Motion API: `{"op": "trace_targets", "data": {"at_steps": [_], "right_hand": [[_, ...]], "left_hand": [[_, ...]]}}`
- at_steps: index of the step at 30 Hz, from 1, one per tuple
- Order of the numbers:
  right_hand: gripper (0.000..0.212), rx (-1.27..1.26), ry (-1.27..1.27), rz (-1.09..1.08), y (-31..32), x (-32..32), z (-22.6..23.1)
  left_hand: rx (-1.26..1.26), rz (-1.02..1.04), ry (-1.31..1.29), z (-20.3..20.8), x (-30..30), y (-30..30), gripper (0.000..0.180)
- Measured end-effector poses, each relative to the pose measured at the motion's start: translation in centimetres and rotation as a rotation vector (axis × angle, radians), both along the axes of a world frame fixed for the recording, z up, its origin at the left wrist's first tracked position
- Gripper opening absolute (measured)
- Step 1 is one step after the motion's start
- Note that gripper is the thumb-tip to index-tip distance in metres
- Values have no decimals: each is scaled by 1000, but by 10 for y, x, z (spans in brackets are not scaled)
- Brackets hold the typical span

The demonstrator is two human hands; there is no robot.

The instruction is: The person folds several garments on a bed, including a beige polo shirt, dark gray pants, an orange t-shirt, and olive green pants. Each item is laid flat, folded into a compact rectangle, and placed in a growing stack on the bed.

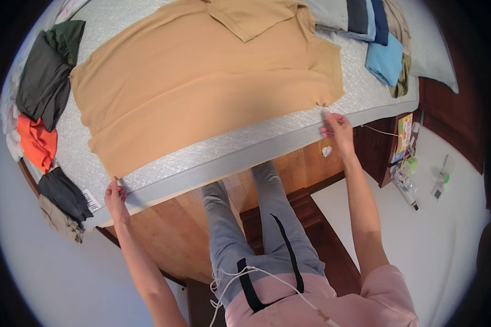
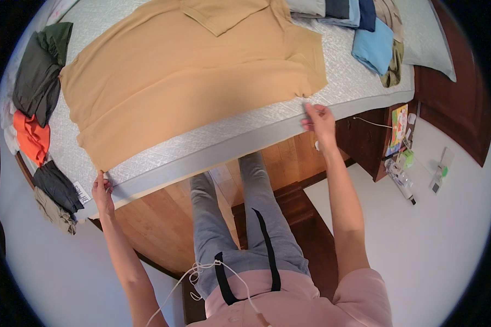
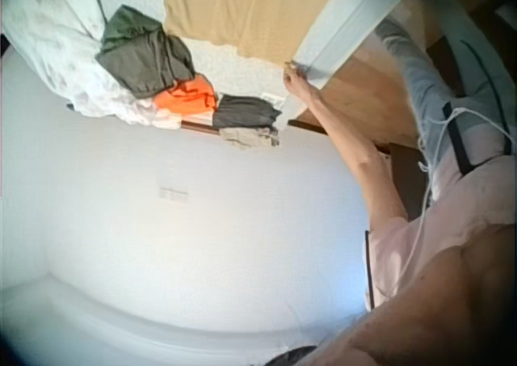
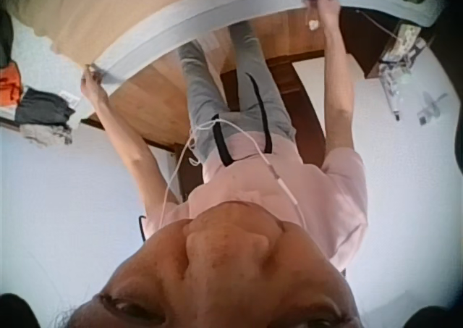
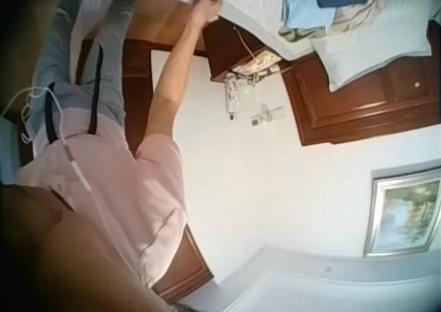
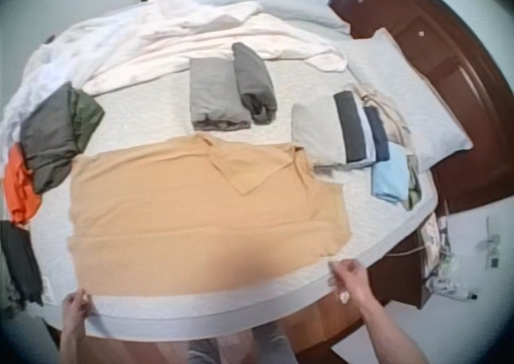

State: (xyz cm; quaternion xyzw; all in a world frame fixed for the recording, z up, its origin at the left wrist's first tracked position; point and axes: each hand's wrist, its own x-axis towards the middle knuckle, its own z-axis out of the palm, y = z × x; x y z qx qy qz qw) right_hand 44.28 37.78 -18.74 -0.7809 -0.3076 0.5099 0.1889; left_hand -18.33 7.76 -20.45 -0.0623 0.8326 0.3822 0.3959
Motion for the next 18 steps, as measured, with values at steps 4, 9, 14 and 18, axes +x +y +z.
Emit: {"op": "trace_targets", "data": {"at_steps": [4, 9, 14, 18], "right_hand": [[30, 34, 342, -327, 18, -24, -6], [21, 112, 432, -317, 49, -17, -33], [24, 269, 249, -216, 42, -3, -25], [24, 257, 141, -173, 21, 21, -14]], "left_hand": [[121, 185, -252, 3, -7, 20, 20], [220, 364, -378, -2, -12, 49, 15], [292, 130, -279, 6, -11, 45, 13], [176, 65, -185, 39, -10, 16, 18]]}}
